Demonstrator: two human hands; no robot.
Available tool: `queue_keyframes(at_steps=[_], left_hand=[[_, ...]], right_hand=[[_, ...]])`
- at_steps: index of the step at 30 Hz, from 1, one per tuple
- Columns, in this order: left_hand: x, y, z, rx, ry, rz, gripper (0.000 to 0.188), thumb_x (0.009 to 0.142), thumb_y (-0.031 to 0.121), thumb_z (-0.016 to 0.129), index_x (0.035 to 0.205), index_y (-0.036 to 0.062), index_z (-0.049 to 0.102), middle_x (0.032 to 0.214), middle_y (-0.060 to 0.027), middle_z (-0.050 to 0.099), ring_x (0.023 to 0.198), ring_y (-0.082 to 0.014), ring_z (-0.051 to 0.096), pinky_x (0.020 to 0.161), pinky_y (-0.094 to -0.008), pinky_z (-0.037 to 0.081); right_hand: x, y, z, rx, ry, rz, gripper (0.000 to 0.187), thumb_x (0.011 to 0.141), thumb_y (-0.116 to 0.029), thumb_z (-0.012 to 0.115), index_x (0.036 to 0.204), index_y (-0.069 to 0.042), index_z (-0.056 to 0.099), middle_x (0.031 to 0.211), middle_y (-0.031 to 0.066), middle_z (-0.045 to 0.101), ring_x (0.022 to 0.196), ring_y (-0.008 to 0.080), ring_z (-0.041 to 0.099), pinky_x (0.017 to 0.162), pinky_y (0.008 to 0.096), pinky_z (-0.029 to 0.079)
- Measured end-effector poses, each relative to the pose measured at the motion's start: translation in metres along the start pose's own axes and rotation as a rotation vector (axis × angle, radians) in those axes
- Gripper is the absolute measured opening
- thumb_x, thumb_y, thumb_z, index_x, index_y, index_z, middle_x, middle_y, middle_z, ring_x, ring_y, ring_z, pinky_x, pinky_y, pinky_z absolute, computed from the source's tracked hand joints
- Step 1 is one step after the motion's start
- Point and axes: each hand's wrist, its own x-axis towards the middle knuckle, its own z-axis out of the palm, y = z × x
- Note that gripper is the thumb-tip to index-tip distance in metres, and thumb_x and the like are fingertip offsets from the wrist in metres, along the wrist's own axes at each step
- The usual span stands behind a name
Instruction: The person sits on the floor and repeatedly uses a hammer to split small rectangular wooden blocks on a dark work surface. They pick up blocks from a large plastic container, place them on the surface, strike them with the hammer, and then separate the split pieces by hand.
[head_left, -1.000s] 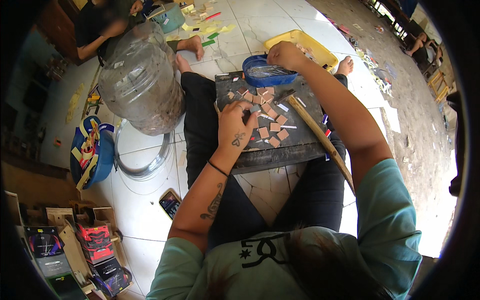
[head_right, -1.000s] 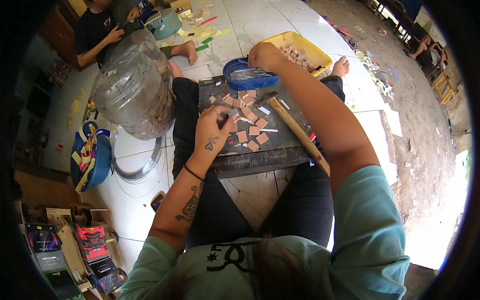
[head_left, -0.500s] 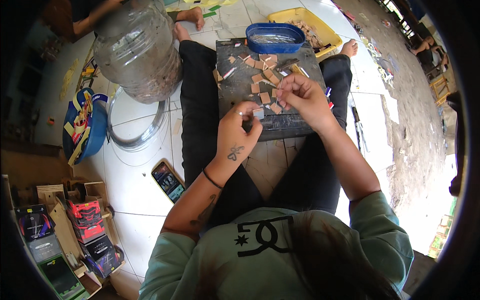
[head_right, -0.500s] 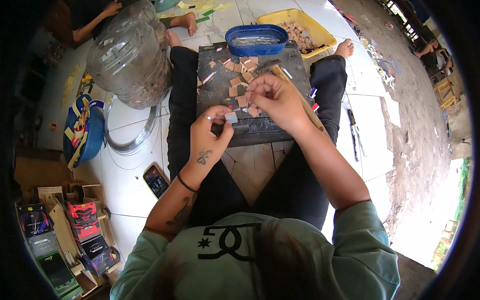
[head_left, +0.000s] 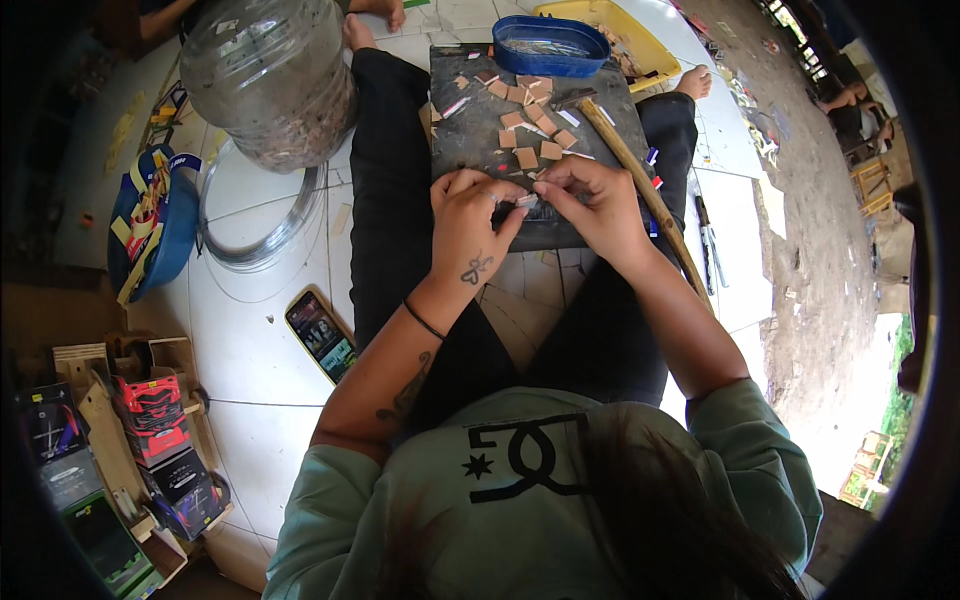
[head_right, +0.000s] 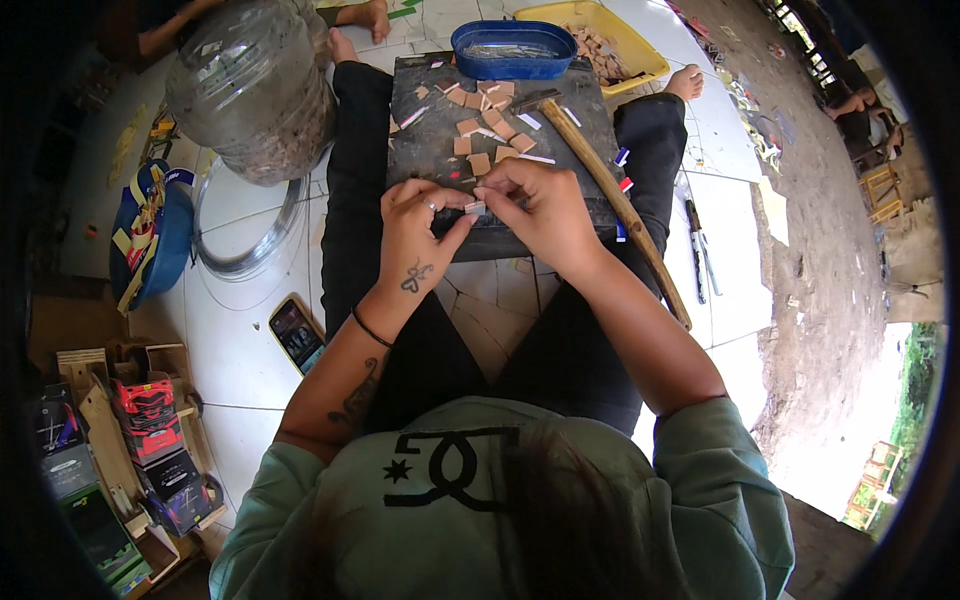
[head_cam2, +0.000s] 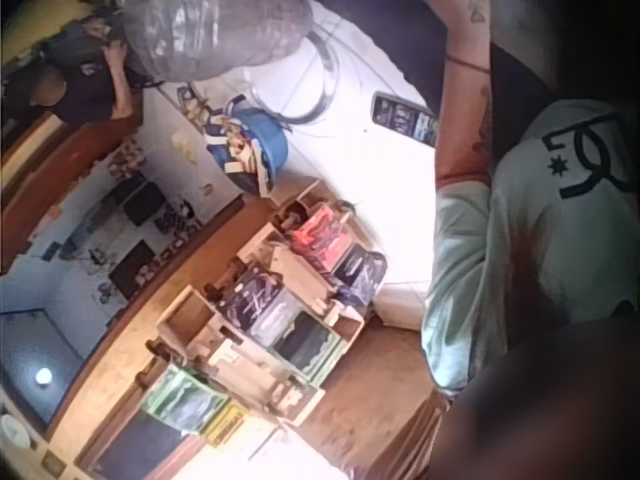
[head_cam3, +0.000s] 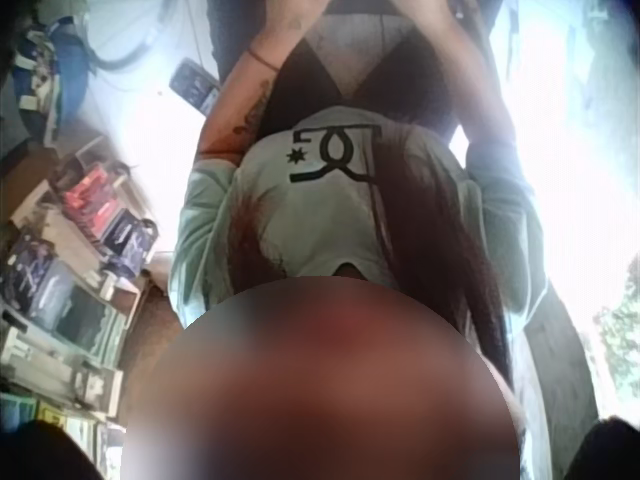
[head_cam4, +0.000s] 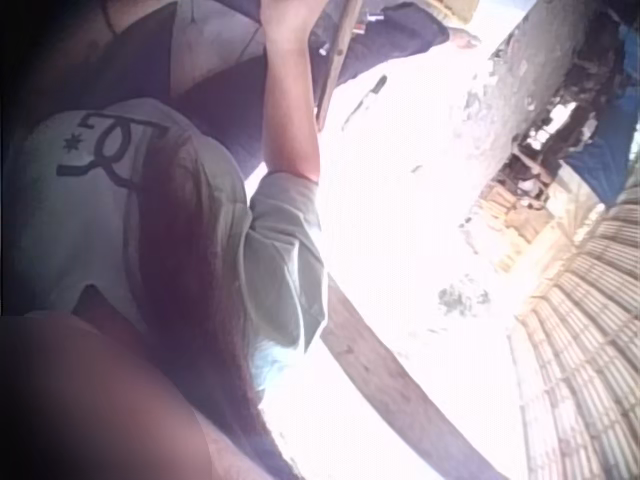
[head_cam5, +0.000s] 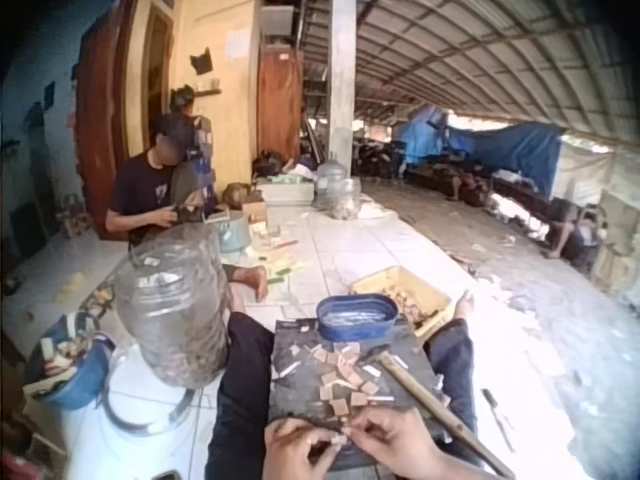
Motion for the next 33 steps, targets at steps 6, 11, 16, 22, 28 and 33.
queue_keyframes(at_steps=[6,11,16,22,28,33], left_hand=[[0.000,-0.002,0.002,-0.002,0.021,0.010,0.012,0.073,0.010,0.076,0.083,0.0088,0.070,0.079,-0.0007,0.067,0.087,-0.0186,0.060,0.094,-0.0388,0.035],[0.000,-0.001,-0.001,-0.001,-0.009,-0.007,0.013,0.073,0.011,0.078,0.084,0.0093,0.071,0.082,-0.0014,0.067,0.088,-0.0192,0.061,0.093,-0.0372,0.036],[0.007,0.001,0.001,-0.064,0.030,0.018,0.010,0.076,0.010,0.075,0.084,0.0065,0.070,0.083,-0.0045,0.067,0.086,-0.0228,0.062,0.087,-0.0371,0.041],[0.010,0.002,0.007,-0.212,-0.006,-0.030,0.006,0.082,0.008,0.069,0.083,0.0026,0.067,0.082,-0.0091,0.064,0.081,-0.0278,0.062,0.076,-0.0365,0.047],[0.009,0.003,0.009,-0.250,0.007,-0.009,0.004,0.083,0.004,0.067,0.081,0.0014,0.064,0.080,-0.0102,0.062,0.075,-0.0281,0.062,0.068,-0.0346,0.049],[0.008,0.003,0.010,-0.254,0.016,0.011,0.004,0.083,0.003,0.066,0.081,0.0010,0.063,0.080,-0.0104,0.062,0.075,-0.0286,0.062,0.068,-0.0348,0.049]], right_hand=[[0.001,-0.003,-0.001,-0.080,-0.023,-0.032,0.005,0.083,-0.001,0.067,0.088,0.001,0.067,0.079,0.0101,0.069,0.068,0.0154,0.066,0.064,0.0274,0.052],[0.005,-0.008,-0.002,-0.153,-0.039,-0.135,0.005,0.081,0.000,0.067,0.085,0.001,0.066,0.075,0.0123,0.066,0.065,0.0220,0.065,0.062,0.0299,0.051],[0.008,-0.011,-0.001,-0.131,-0.086,-0.098,0.005,0.079,-0.001,0.069,0.083,0.001,0.065,0.075,0.0128,0.064,0.071,0.0270,0.066,0.064,0.0329,0.051],[-0.012,-0.007,-0.034,-0.645,0.133,-0.227,0.032,0.075,-0.011,0.075,0.104,-0.002,0.065,0.107,0.0151,0.062,0.105,0.0332,0.059,0.089,0.0407,0.048],[-0.088,0.010,-0.084,-0.856,0.066,0.487,0.059,0.084,-0.003,0.065,0.138,-0.007,0.041,0.126,0.0212,0.054,0.115,0.0402,0.056,0.093,0.0439,0.048],[-0.122,-0.021,-0.085,-0.509,0.120,0.290,0.036,0.098,-0.011,0.052,0.132,-0.004,0.046,0.107,0.0234,0.062,0.099,0.0335,0.066,0.086,0.0383,0.050]])
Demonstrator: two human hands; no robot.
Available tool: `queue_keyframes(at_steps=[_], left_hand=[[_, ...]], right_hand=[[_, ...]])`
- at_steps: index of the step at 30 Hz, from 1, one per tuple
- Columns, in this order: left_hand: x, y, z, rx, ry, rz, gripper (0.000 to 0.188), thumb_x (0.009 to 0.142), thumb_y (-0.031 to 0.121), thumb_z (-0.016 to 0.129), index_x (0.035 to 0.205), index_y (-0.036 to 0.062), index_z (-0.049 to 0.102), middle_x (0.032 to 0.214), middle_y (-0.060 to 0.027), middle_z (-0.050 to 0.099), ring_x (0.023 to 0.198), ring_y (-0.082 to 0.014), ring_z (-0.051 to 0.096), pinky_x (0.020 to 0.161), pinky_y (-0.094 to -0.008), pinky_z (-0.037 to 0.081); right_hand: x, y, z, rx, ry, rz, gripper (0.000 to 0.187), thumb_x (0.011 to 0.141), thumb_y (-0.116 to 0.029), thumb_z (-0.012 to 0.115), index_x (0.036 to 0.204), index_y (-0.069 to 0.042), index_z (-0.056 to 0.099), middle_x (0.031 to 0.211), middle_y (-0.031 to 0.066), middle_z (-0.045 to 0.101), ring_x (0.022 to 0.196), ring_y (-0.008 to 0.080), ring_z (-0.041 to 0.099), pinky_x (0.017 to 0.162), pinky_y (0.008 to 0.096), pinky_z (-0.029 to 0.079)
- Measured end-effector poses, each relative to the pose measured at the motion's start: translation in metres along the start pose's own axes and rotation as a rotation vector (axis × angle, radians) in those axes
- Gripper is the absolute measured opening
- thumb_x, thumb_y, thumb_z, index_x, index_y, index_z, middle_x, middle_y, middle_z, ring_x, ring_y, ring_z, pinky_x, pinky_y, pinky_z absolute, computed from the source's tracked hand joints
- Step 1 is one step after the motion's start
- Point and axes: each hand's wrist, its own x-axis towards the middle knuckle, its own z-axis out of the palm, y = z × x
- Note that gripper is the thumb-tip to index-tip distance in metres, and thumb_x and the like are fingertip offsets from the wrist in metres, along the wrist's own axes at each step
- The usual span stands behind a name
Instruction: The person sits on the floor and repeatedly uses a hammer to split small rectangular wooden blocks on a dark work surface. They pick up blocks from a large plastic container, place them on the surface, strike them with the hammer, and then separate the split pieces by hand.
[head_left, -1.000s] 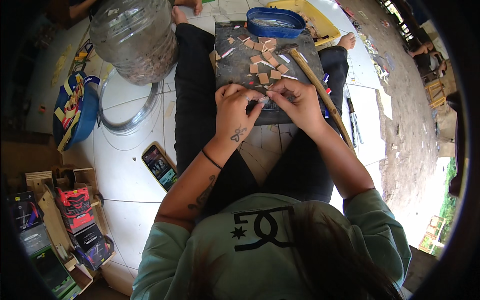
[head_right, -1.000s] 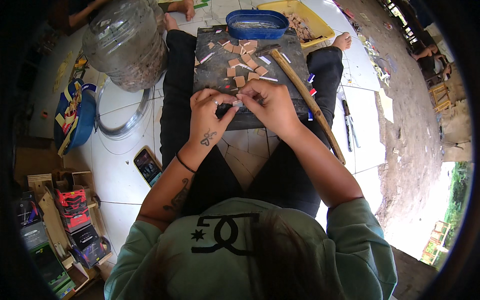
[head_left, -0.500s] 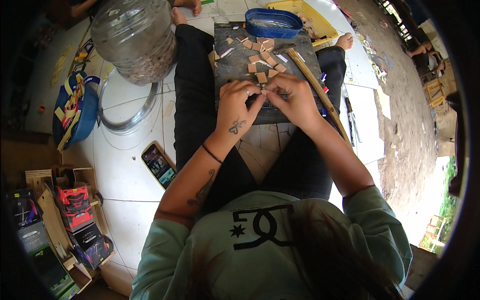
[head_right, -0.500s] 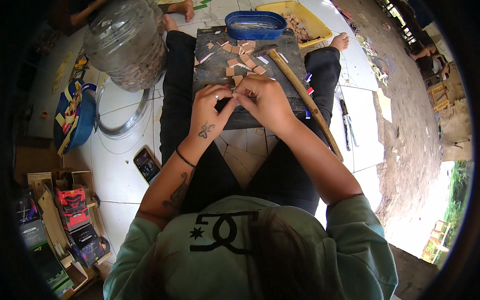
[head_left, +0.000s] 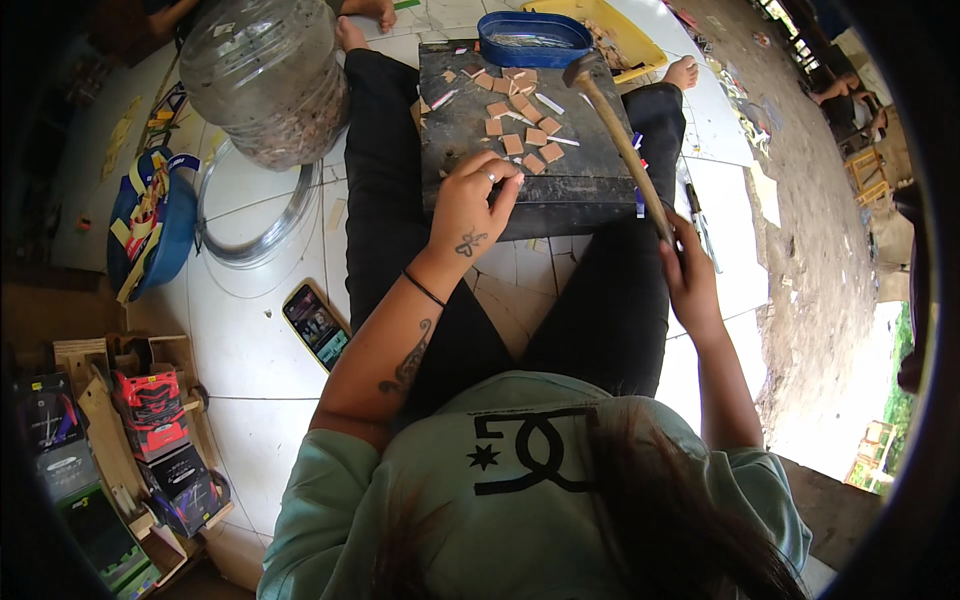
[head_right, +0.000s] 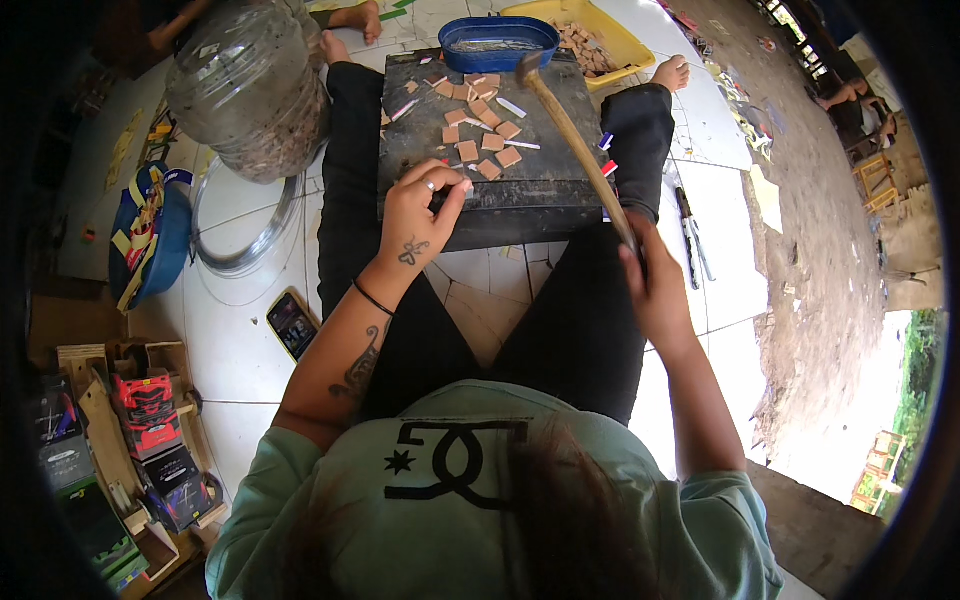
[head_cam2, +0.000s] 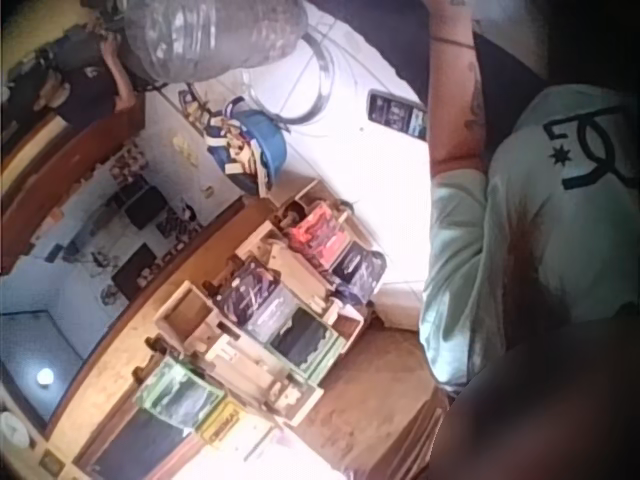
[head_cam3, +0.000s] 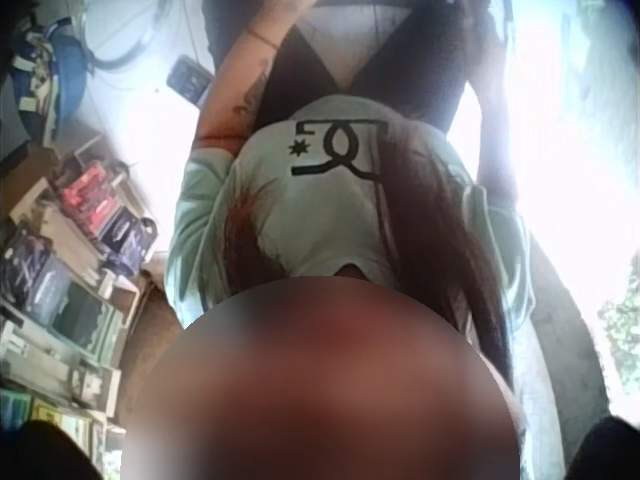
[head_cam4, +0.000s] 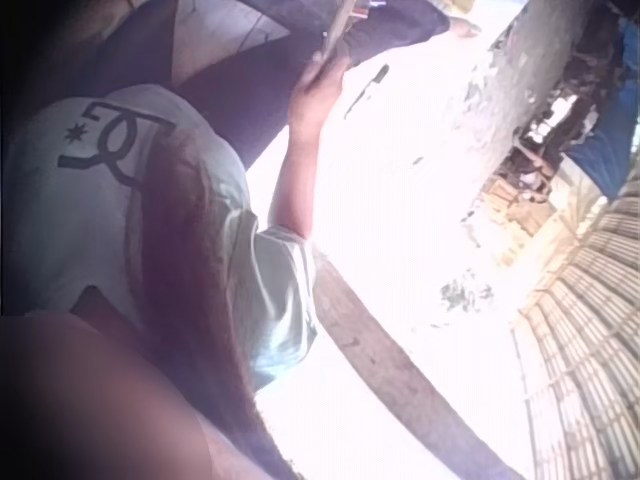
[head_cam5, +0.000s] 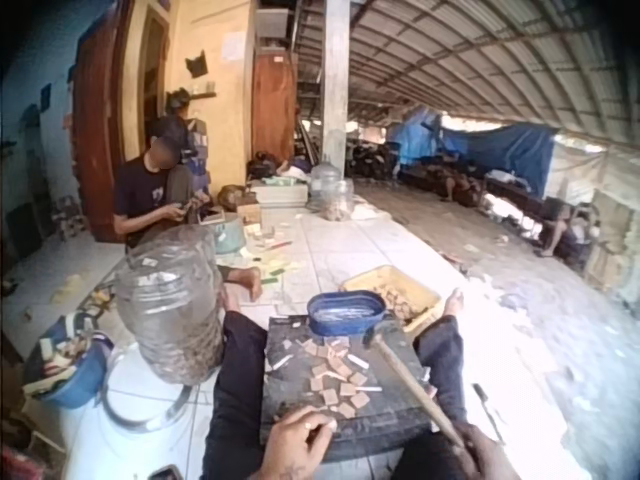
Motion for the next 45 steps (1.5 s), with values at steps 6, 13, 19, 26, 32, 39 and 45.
queue_keyframes(at_steps=[6,13,19,26,32,39,45], left_hand=[[0.001,-0.004,0.001,-0.012,0.030,0.115,0.007,0.084,0.002,0.068,0.081,-0.0011,0.063,0.078,-0.0095,0.062,0.065,-0.0209,0.061,0.054,-0.0278,0.046],[0.001,-0.006,0.001,-0.007,0.024,0.138,0.005,0.085,0.002,0.066,0.082,-0.0012,0.063,0.077,-0.0095,0.061,0.065,-0.0199,0.061,0.053,-0.0272,0.045],[-0.001,-0.006,0.002,0.018,0.015,0.105,0.005,0.085,0.003,0.066,0.082,-0.0011,0.063,0.078,-0.0094,0.062,0.065,-0.0199,0.061,0.053,-0.0270,0.045],[-0.002,-0.008,0.002,0.027,0.012,0.115,0.005,0.084,0.003,0.067,0.082,-0.0010,0.064,0.080,-0.0100,0.062,0.067,-0.0228,0.062,0.057,-0.0290,0.047],[-0.003,-0.008,0.001,0.035,0.021,0.130,0.005,0.083,0.002,0.068,0.082,-0.0008,0.064,0.080,-0.0113,0.063,0.071,-0.0257,0.064,0.064,-0.0305,0.049],[-0.002,-0.008,0.002,0.028,0.022,0.112,0.006,0.083,0.003,0.069,0.082,-0.0008,0.063,0.083,-0.0123,0.064,0.074,-0.0272,0.065,0.067,-0.0306,0.050],[-0.003,-0.007,0.002,0.042,0.016,0.100,0.007,0.084,0.004,0.068,0.082,-0.0005,0.063,0.083,-0.0124,0.064,0.074,-0.0276,0.065,0.067,-0.0309,0.050]], right_hand=[[-0.054,-0.050,-0.046,0.051,-0.279,0.213,0.037,0.101,-0.015,0.048,0.137,-0.005,0.048,0.097,0.0211,0.065,0.081,0.0316,0.067,0.077,0.0386,0.052],[-0.066,-0.063,-0.042,-0.127,-0.136,-0.049,0.042,0.097,-0.009,0.052,0.139,-0.010,0.047,0.102,0.0229,0.064,0.085,0.0380,0.067,0.074,0.0418,0.053],[-0.066,-0.061,-0.042,-0.128,-0.132,-0.073,0.044,0.096,-0.008,0.053,0.140,-0.011,0.047,0.100,0.0225,0.064,0.084,0.0380,0.067,0.074,0.0411,0.053],[-0.064,-0.058,-0.043,-0.047,-0.062,-0.120,0.043,0.096,-0.007,0.053,0.139,-0.010,0.047,0.098,0.0232,0.064,0.083,0.0379,0.066,0.074,0.0405,0.052],[-0.064,-0.057,-0.043,0.000,-0.113,-0.032,0.041,0.096,-0.005,0.051,0.137,-0.005,0.048,0.101,0.0234,0.064,0.087,0.0379,0.066,0.077,0.0405,0.052],[-0.067,-0.051,-0.038,0.013,-0.086,-0.045,0.043,0.094,-0.003,0.054,0.137,-0.008,0.049,0.102,0.0234,0.064,0.088,0.0386,0.066,0.078,0.0407,0.053],[-0.067,-0.047,-0.035,-0.011,-0.138,-0.011,0.043,0.094,-0.002,0.054,0.137,-0.007,0.049,0.106,0.0239,0.064,0.093,0.0397,0.066,0.080,0.0401,0.053]])
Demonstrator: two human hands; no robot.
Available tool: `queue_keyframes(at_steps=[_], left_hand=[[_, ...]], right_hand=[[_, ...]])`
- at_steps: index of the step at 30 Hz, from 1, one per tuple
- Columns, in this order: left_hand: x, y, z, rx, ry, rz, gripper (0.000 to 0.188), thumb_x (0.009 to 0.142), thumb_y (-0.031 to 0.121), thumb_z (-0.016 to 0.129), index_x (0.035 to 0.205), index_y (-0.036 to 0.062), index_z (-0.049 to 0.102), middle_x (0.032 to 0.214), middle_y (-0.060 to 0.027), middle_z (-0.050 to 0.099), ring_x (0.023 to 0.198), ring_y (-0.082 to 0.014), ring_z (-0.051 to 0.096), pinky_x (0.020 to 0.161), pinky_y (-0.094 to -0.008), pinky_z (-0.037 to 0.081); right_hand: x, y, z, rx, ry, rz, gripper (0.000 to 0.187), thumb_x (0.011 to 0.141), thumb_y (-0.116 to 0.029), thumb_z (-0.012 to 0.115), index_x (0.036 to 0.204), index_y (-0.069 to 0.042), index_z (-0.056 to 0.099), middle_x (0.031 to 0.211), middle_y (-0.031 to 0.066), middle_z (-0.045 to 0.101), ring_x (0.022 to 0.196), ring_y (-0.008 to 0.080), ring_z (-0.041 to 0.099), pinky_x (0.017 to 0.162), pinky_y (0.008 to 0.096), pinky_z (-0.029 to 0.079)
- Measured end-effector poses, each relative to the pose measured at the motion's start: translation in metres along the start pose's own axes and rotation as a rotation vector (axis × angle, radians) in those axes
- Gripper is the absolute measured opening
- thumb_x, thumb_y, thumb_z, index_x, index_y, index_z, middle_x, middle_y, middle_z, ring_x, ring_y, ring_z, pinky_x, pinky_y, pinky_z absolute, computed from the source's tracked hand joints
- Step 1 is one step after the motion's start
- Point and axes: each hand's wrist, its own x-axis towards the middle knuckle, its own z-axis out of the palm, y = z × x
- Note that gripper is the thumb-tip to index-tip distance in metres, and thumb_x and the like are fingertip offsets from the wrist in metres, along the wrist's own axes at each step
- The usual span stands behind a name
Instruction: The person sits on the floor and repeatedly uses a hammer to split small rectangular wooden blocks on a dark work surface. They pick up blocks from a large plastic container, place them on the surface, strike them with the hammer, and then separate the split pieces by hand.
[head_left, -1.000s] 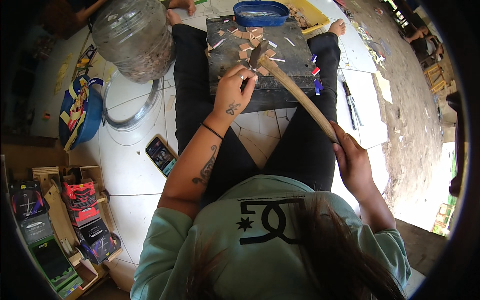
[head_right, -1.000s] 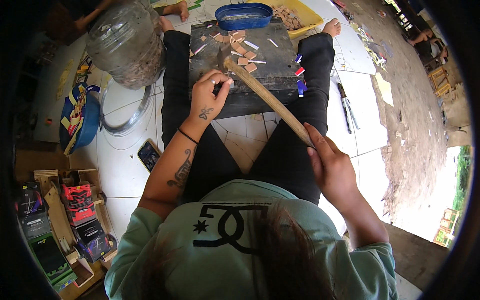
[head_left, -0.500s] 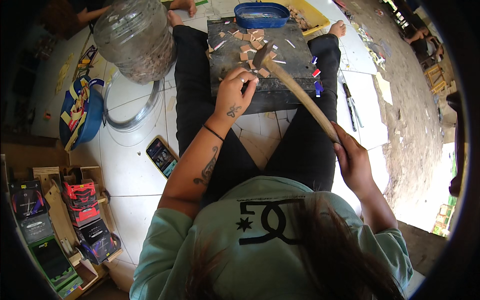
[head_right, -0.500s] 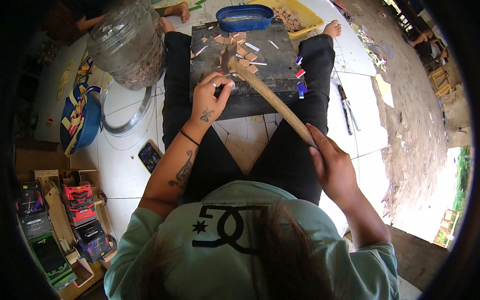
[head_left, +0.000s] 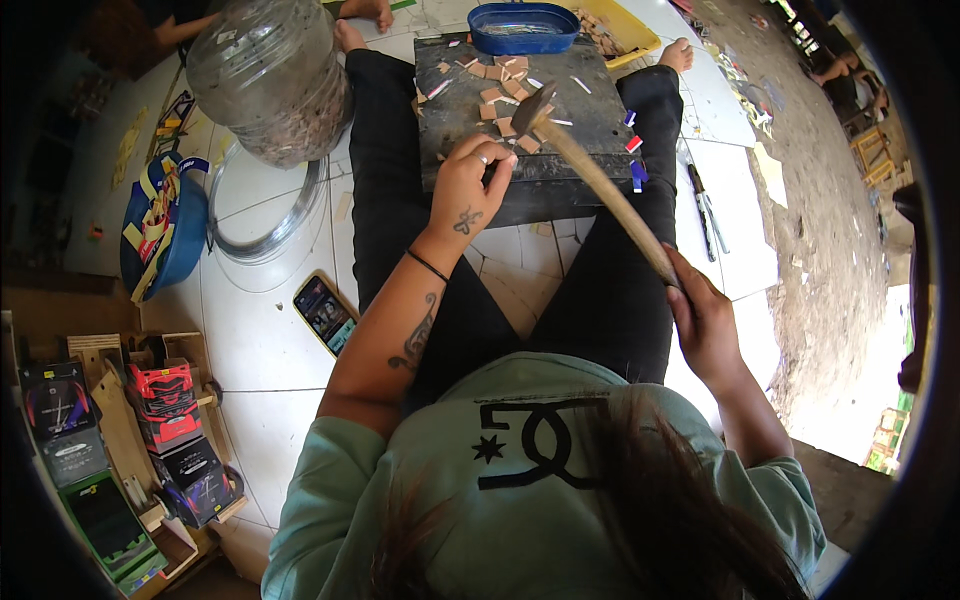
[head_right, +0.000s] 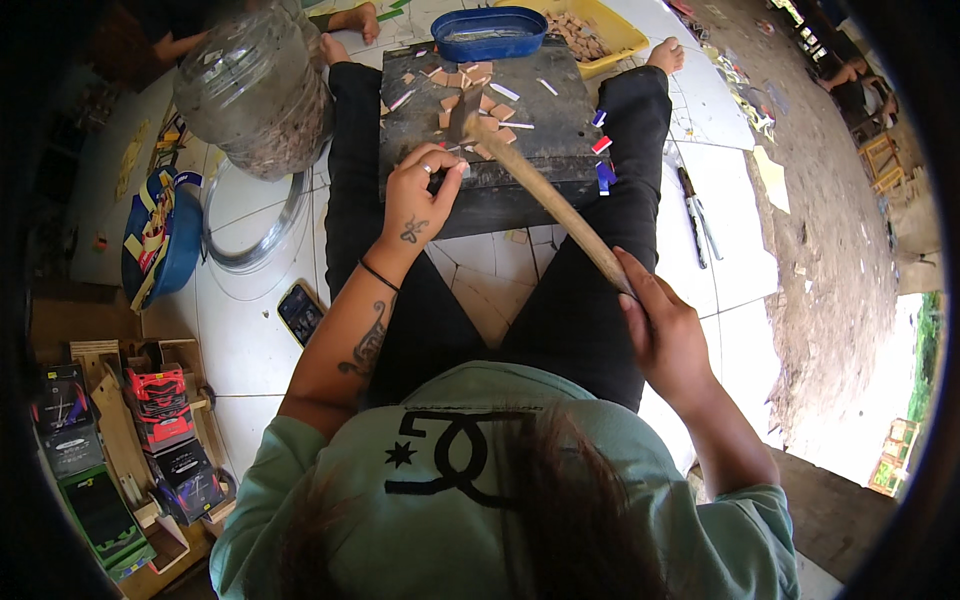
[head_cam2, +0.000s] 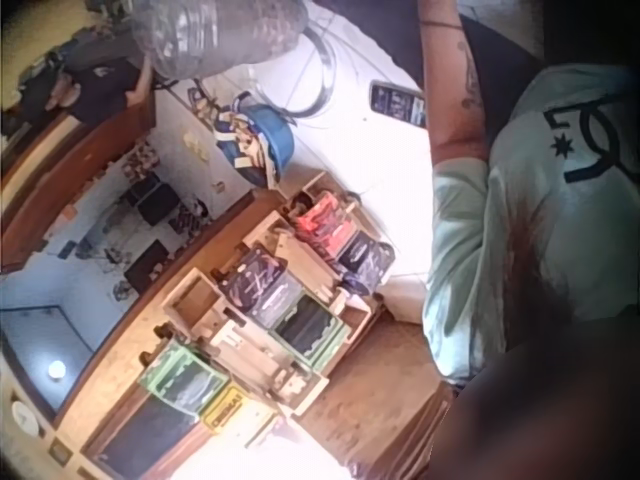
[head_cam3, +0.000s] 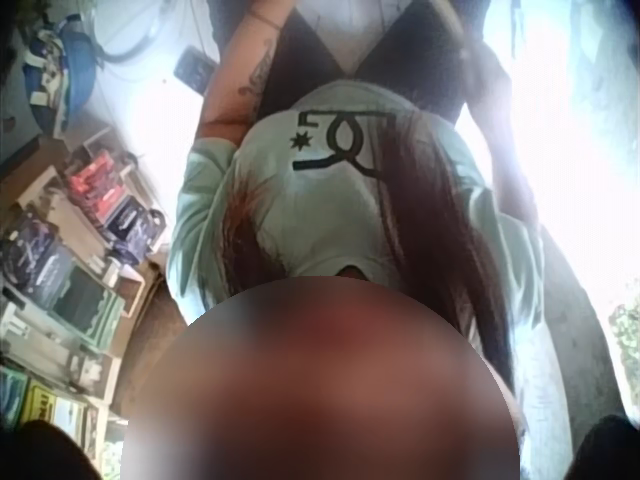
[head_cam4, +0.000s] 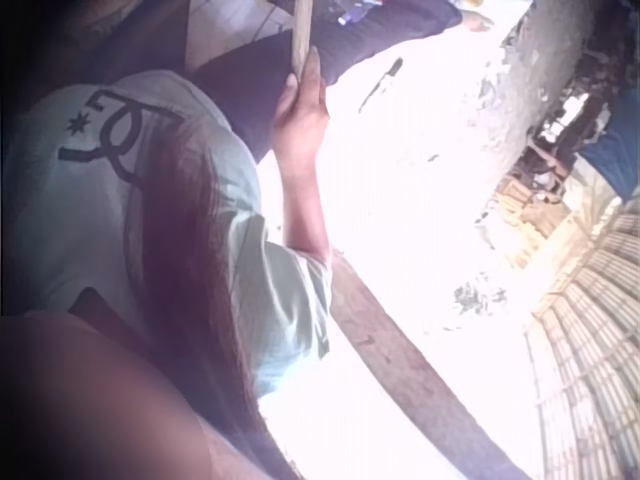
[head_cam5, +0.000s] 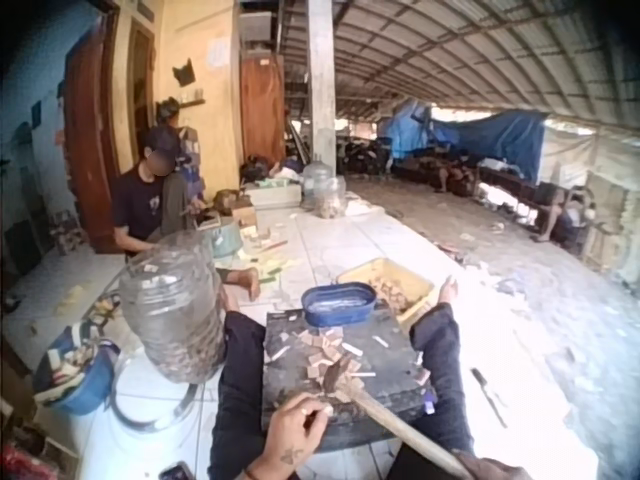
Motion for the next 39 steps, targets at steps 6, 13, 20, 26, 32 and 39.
queue_keyframes(at_steps=[6,13,20,26,32,39], left_hand=[[-0.002,-0.002,0.002,-0.002,0.007,0.005,0.004,0.084,0.003,0.067,0.084,0.0001,0.064,0.083,-0.0117,0.063,0.078,-0.0293,0.063,0.070,-0.0336,0.050],[-0.002,0.000,0.002,0.000,0.004,-0.013,0.006,0.085,0.004,0.067,0.088,0.0001,0.063,0.087,-0.0121,0.064,0.078,-0.0263,0.065,0.071,-0.0309,0.051],[0.007,0.018,-0.013,-0.126,-0.009,-0.180,0.006,0.086,0.005,0.066,0.085,-0.0010,0.064,0.086,-0.0103,0.064,0.072,-0.0212,0.063,0.067,-0.0294,0.049],[0.015,0.046,0.004,-0.382,-0.137,-0.360,0.009,0.090,0.008,0.066,0.093,-0.0002,0.069,0.091,-0.0063,0.069,0.079,-0.0115,0.064,0.073,-0.0247,0.050],[0.033,0.027,-0.001,-0.192,-0.070,-0.320,0.015,0.089,0.012,0.067,0.098,0.0002,0.068,0.095,-0.0067,0.068,0.075,-0.0147,0.061,0.067,-0.0278,0.049],[0.043,-0.018,-0.020,0.284,-0.113,-0.161,0.025,0.082,0.018,0.070,0.101,0.0029,0.068,0.097,-0.0093,0.064,0.092,-0.0271,0.057,0.081,-0.0365,0.047]], right_hand=[[0.002,0.005,0.002,0.017,-0.107,0.058,0.040,0.095,-0.003,0.053,0.136,-0.004,0.051,0.110,0.0236,0.064,0.096,0.0363,0.068,0.085,0.0389,0.052],[0.054,0.046,0.009,-0.107,0.210,-0.012,0.044,0.093,-0.007,0.058,0.136,-0.010,0.052,0.101,0.0170,0.064,0.092,0.0350,0.066,0.082,0.0370,0.053],[0.107,0.065,0.043,-0.391,0.214,0.191,0.048,0.087,-0.011,0.064,0.133,-0.012,0.053,0.106,0.0130,0.059,0.089,0.0336,0.064,0.073,0.0421,0.053],[0.142,0.024,0.045,0.339,-0.004,-0.252,0.035,0.085,-0.014,0.070,0.116,-0.001,0.059,0.100,0.0095,0.064,0.084,0.0193,0.064,0.070,0.0296,0.051],[0.254,0.051,0.017,0.679,-0.565,-0.003,0.015,0.087,-0.014,0.069,0.095,-0.002,0.068,0.078,0.0039,0.068,0.064,0.0106,0.063,0.057,0.0237,0.050],[0.399,0.078,-0.019,0.268,0.118,0.338,0.047,0.084,-0.034,0.068,0.113,0.002,0.065,0.098,0.0147,0.069,0.085,0.0234,0.068,0.073,0.0329,0.057]])
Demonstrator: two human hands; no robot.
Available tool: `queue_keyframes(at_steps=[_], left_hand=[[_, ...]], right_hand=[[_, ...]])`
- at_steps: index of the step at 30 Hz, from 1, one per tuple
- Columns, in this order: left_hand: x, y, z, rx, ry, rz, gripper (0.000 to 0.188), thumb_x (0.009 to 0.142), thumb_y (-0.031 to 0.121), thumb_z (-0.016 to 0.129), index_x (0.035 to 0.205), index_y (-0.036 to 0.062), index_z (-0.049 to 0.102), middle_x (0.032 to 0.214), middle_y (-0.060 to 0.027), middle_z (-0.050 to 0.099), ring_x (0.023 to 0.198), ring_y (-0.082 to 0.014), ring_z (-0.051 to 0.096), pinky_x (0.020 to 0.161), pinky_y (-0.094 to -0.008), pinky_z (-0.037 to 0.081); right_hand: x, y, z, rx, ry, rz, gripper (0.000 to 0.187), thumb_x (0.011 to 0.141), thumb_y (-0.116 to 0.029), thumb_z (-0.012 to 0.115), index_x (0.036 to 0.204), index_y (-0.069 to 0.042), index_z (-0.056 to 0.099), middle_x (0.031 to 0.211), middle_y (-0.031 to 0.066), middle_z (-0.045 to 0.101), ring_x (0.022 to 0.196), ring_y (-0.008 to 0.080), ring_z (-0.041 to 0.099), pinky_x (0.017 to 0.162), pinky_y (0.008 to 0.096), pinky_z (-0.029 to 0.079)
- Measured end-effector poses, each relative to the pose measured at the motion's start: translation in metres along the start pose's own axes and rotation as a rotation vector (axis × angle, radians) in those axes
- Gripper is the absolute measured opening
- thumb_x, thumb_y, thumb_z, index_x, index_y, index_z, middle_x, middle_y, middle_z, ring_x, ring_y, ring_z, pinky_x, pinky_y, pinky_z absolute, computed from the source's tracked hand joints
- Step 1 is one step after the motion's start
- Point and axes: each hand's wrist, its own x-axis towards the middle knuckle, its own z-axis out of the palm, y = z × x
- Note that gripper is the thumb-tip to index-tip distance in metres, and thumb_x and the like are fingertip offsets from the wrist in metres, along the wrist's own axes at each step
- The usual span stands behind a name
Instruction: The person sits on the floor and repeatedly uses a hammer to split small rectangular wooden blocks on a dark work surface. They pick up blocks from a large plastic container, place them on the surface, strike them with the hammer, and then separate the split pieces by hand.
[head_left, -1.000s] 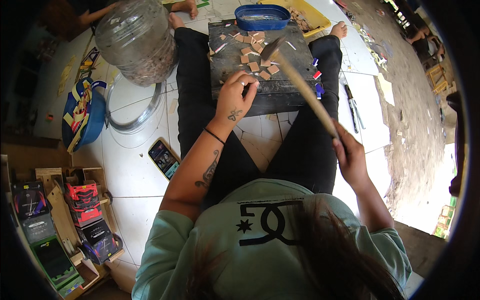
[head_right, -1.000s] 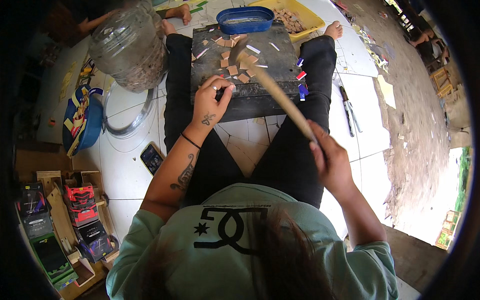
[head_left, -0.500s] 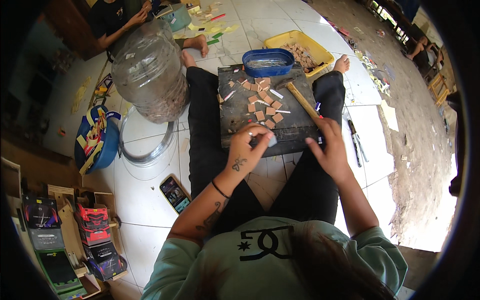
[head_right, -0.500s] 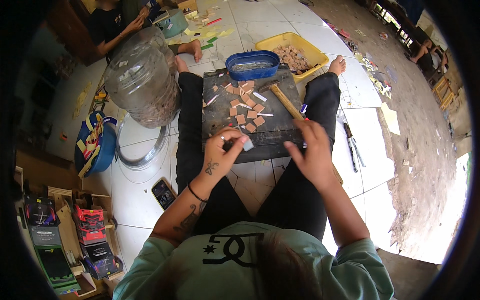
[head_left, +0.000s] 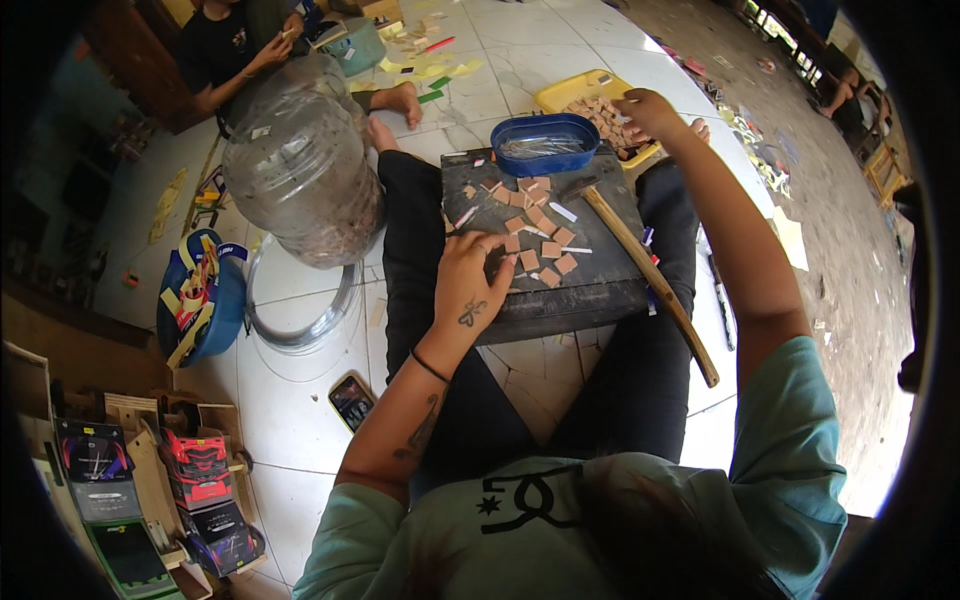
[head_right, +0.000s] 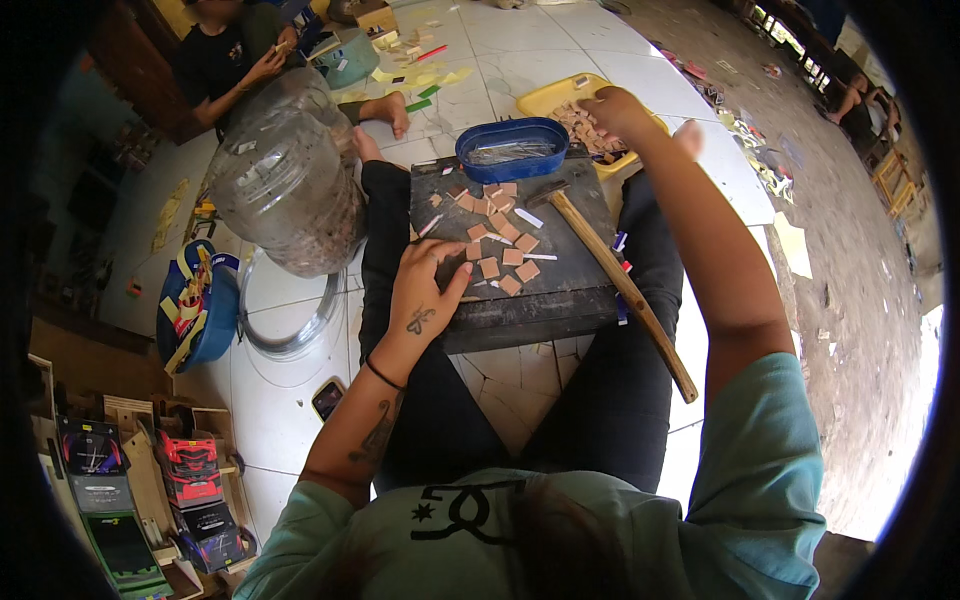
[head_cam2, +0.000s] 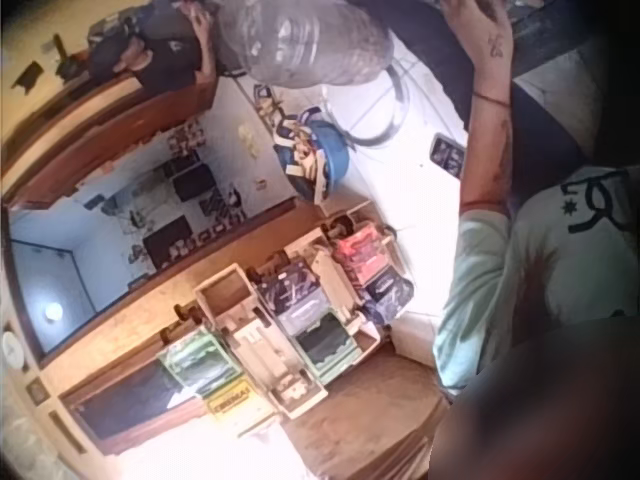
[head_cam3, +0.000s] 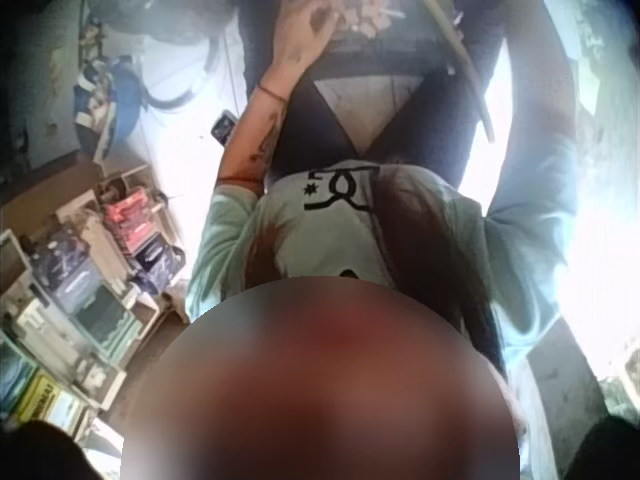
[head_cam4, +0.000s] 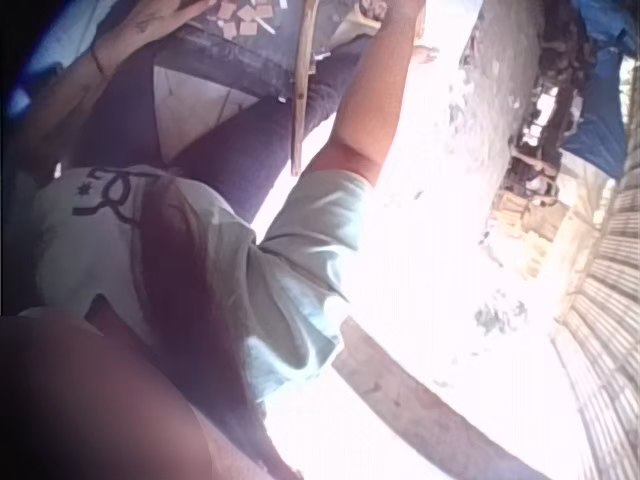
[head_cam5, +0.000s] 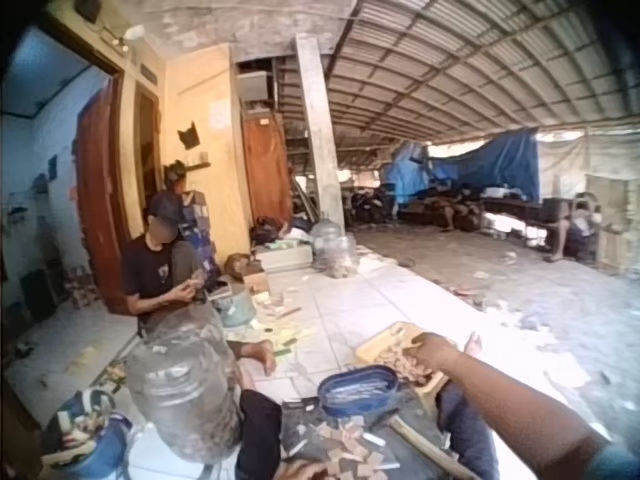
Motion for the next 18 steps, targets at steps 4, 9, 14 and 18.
queue_keyframes(at_steps=[4,9,14,18], left_hand=[[0.017,-0.012,0.006,0.153,-0.042,0.040,0.029,0.080,0.019,0.073,0.103,0.0021,0.069,0.099,-0.0093,0.063,0.098,-0.0305,0.056,0.087,-0.0392,0.045],[0.022,-0.012,0.015,0.244,-0.039,0.049,0.031,0.077,0.023,0.075,0.102,0.0060,0.071,0.097,-0.0072,0.060,0.096,-0.0279,0.055,0.083,-0.0397,0.043],[0.027,-0.015,0.018,0.200,-0.027,-0.017,0.025,0.077,0.022,0.074,0.097,0.0072,0.071,0.097,-0.0071,0.060,0.095,-0.0279,0.055,0.084,-0.0397,0.043],[0.036,-0.017,0.027,0.184,0.037,0.017,0.023,0.076,0.019,0.074,0.095,0.0063,0.070,0.097,-0.0075,0.062,0.095,-0.0277,0.056,0.084,-0.0404,0.043]], right_hand=[[0.002,-0.010,0.055,-0.373,-0.229,-0.584,0.041,0.075,-0.031,0.070,0.097,0.004,0.070,0.092,0.0205,0.069,0.086,0.0330,0.068,0.078,0.0375,0.055],[0.013,-0.035,0.119,-0.901,-0.315,-0.533,0.031,0.071,-0.022,0.070,0.091,0.002,0.073,0.097,0.0235,0.069,0.094,0.0349,0.068,0.082,0.0408,0.054],[0.020,-0.042,0.120,-0.862,-0.344,-0.537,0.017,0.070,-0.016,0.069,0.081,-0.003,0.074,0.086,0.0198,0.069,0.083,0.0330,0.068,0.076,0.0390,0.053],[0.018,-0.034,0.109,-0.705,-0.375,-0.633,0.011,0.069,-0.011,0.069,0.079,-0.007,0.073,0.081,0.0158,0.070,0.077,0.0295,0.067,0.072,0.0380,0.052]])
